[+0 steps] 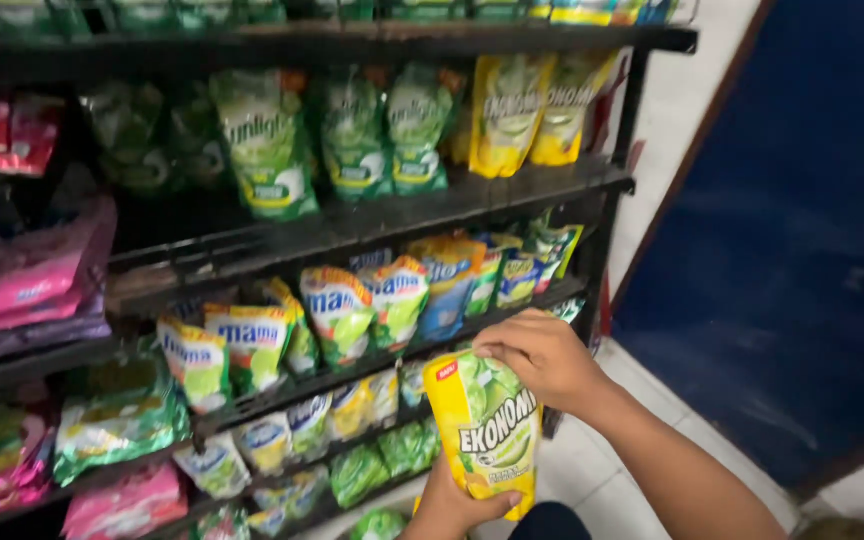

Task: Stocking or organizing liquid detergent refill pouches on a store shelf while sitting on the floor.

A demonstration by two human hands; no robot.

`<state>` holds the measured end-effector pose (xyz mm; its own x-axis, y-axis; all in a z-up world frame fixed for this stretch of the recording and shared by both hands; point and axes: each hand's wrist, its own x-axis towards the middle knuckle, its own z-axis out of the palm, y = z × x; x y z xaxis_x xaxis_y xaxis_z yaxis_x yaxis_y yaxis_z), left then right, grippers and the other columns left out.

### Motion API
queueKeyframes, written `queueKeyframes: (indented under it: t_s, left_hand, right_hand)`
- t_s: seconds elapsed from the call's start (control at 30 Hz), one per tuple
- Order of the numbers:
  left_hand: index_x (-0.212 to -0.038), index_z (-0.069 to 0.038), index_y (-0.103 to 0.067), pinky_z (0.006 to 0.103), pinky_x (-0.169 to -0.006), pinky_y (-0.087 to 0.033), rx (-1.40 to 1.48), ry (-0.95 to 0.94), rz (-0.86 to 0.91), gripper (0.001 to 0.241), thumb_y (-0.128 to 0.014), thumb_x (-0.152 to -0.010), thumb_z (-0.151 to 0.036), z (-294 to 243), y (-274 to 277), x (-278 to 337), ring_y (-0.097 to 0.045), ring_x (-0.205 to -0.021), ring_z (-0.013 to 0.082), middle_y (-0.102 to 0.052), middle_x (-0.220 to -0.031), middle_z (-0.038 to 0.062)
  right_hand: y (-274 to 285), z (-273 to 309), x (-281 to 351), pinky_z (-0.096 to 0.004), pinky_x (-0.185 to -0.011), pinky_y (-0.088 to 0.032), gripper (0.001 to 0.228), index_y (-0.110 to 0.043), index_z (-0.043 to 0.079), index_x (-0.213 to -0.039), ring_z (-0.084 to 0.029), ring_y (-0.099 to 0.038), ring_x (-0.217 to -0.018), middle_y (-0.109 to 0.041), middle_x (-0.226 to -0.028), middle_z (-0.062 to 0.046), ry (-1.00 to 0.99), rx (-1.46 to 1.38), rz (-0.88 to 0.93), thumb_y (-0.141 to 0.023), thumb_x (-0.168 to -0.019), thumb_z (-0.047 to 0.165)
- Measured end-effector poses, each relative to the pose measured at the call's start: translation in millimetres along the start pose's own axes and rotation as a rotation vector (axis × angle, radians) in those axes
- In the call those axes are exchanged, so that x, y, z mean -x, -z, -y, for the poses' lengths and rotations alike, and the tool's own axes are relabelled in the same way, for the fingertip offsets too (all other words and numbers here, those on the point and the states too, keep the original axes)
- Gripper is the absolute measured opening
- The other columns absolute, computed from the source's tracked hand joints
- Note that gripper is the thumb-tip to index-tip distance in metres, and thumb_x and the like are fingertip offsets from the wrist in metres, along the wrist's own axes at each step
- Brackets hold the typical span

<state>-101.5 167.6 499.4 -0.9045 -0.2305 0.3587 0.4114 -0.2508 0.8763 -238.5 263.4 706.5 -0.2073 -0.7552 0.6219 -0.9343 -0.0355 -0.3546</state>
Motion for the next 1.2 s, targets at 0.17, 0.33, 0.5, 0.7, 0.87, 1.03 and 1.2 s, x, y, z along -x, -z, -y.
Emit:
queueKeyframes:
  t_s: [0.17, 0.33, 0.5, 0.7, 0.87, 1.03, 1.2]
  left_hand:
    - [-0.149, -0.003, -0.037, 0.0409, -0.11, -0.051, 0.15, -0.031, 0.091, 0.087, -0.087, -0.077, -0.009, -36.2, -11.1, -55.7, -0.063, -0.126, 0.0201, -0.063, -0.137, 0.01]
    - [-0.144, -0.001, -0.043, 0.0429, -0.108, -0.053, 0.205, 0.019, 0.151, 0.076, -0.082, -0.079, -0.005, -65.0, 2.0, -118.2, -0.066, -0.123, 0.024, -0.066, -0.134, 0.013]
    - [-0.146, -0.002, -0.046, 0.0364, -0.103, -0.056, 0.119, 0.055, 0.188, 0.07, -0.08, -0.086, -0.018, -124.1, -17.5, -185.2, -0.067, -0.121, 0.0229, -0.066, -0.135, 0.014]
    - [-0.14, -0.014, -0.05, 0.0354, -0.056, -0.059, -0.49, 0.375, 0.167, 0.056, -0.06, -0.095, -0.047, -163.5, -21.4, -253.7, -0.07, -0.084, 0.0319, -0.073, -0.109, 0.016]
    - [-0.124, -0.005, -0.063, 0.0417, -0.072, -0.06, -1.209, -0.017, -0.055, 0.056, -0.064, -0.095, -0.054, -167.1, 3.3, -301.7, -0.075, -0.089, 0.0321, -0.074, -0.106, 0.016]
    - [-0.114, -0.008, -0.065, 0.0453, -0.091, -0.054, -1.724, -0.374, -0.069, 0.043, -0.065, -0.097, -0.047, -171.3, 36.8, -322.3, -0.064, -0.111, 0.0332, -0.068, -0.115, 0.011]
    - [-0.126, -0.002, -0.06, 0.0438, -0.097, -0.051, -1.664, -0.561, -0.063, 0.052, -0.069, -0.091, -0.039, -162.1, 58.9, -343.0, -0.058, -0.119, 0.0341, -0.063, -0.125, 0.015]
  right_hand:
    - [46.1, -37.4, -24.5, -0.034, -0.085, -0.056, 0.023, -0.067, 0.006, -0.113, -0.023, -0.072, -0.098, -0.072, -0.108, -0.01, -0.144, -0.087, -0.107, -0.073, -0.091, 0.011]
    - [79.6, -96.0, -9.0, -0.034, -0.098, -0.054, 0.063, -0.041, 0.007, -0.144, -0.019, -0.062, -0.124, -0.06, -0.14, -0.01, -0.368, -0.444, 0.011, -0.072, -0.09, 0.017]
    - [30.2, -153.7, 23.6, -0.036, -0.08, -0.056, 0.057, -0.051, 0.006, -0.145, -0.018, -0.064, -0.102, -0.065, -0.127, -0.012, -0.656, -0.788, 0.149, -0.068, -0.095, 0.028]
    - [41.1, -182.3, -14.3, -0.047, -0.071, -0.066, 0.045, -0.057, -0.001, -0.132, -0.029, -0.074, -0.091, -0.072, -0.112, -0.017, -0.697, -1.062, -0.093, -0.063, -0.098, 0.028]
    - [55.3, -226.5, -51.2, -0.049, -0.073, -0.065, 0.041, -0.058, 0.0, -0.13, -0.029, -0.076, -0.096, -0.073, -0.117, -0.015, -0.671, -1.029, -0.205, -0.06, -0.097, 0.023]
    - [81.7, -277.9, -81.9, -0.046, -0.074, -0.064, 0.036, -0.062, -0.002, -0.125, -0.028, -0.075, -0.092, -0.075, -0.112, -0.015, -0.616, -0.886, -0.23, -0.06, -0.098, 0.022]
    - [106.2, -327.0, -108.6, -0.033, -0.071, -0.056, 0.034, -0.07, -0.002, -0.11, -0.016, -0.066, -0.078, -0.071, -0.092, -0.007, -0.573, -0.471, -0.241, -0.069, -0.098, 0.031]
